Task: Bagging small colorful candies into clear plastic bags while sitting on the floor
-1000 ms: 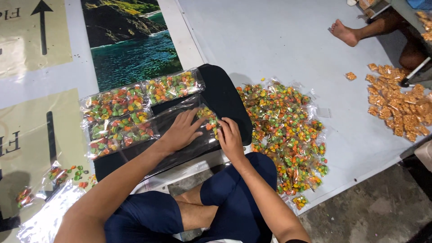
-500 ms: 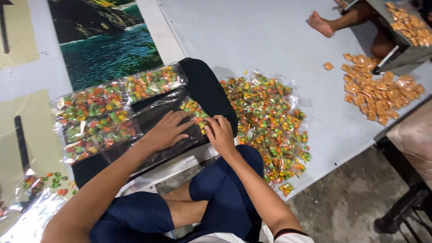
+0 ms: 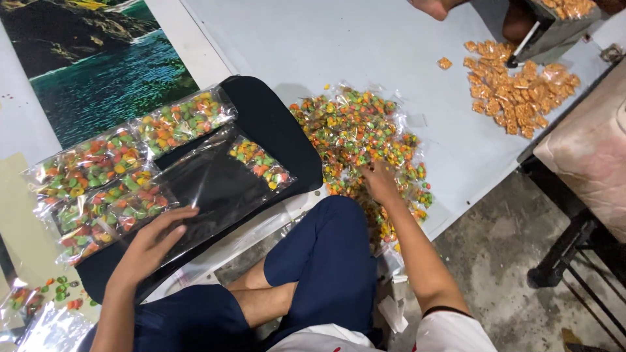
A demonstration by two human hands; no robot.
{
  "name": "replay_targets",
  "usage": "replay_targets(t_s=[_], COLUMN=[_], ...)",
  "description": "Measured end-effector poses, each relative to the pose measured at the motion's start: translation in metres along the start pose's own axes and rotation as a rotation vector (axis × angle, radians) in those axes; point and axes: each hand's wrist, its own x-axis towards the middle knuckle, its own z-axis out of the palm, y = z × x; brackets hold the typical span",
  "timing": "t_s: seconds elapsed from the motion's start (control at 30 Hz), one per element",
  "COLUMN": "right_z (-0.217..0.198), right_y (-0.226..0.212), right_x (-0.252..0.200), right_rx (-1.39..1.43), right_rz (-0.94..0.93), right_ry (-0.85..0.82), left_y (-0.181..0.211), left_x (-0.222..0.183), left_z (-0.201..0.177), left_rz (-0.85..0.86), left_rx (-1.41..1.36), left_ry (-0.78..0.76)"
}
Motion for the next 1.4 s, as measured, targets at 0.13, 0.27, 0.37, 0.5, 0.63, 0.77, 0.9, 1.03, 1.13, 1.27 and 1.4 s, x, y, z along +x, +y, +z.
replay_targets(t_s=[0.13, 0.27, 0.37, 0.5, 0.63, 0.77, 0.9, 1.03, 1.13, 1.27, 1.4], right_z=[-0.003, -0.009, -0.017, -0.01, -0.041, -0.084, -0.132, -0.158, -0.155, -0.147, -0.134], right_y=[-0.027, -0.046, -0.045, -0.011, -0.018, -0.055, -0.128, -0.208, -0.262, -0.325, -0.368], right_x=[0.007, 0.016, 0.019, 0.028, 0.027, 0.024, 0.015, 0.004, -0.006, -0.014, -0.02], right_rx=[-0.112, -0.117, -0.059, 0.202, 0.431, 0.584, 0.878, 0.889, 0.999, 1.12, 1.103], right_rz=[0.034, 0.1, 0.076, 0.023, 0.274, 0.097, -0.017, -0.091, -0.159, -0.427, -0.483], right_ry=[-0.152, -0.056, 0.025, 0.136, 0.067, 0.164, 0.13, 0.021, -0.038, -0.147, -0.191], left_y=[0.021, 0.016, 0.011, 0.017, 0.022, 0.032, 0.06, 0.077, 0.095, 0.127, 0.135], left_x=[-0.024, -0.04, -0.046, -0.049, -0.045, -0.046, -0.053, -0.056, -0.061, -0.046, -0.028], left_z=[0.011, 0.022, 0.026, 0.03, 0.035, 0.04, 0.052, 0.069, 0.083, 0.09, 0.094], left_rz=[-0.204, -0.14, -0.102, -0.109, -0.075, -0.063, 0.043, 0.153, 0.356, 0.385, 0.35], left_rx=[0.001, -0.041, -0.054, -0.087, -0.108, -0.097, -0.035, 0.176, 0.483, 0.061, -0.408], left_ry=[0.114, 0.247, 0.318, 0.386, 0.434, 0.614, 0.967, 1.256, 1.3, 0.73, 0.555])
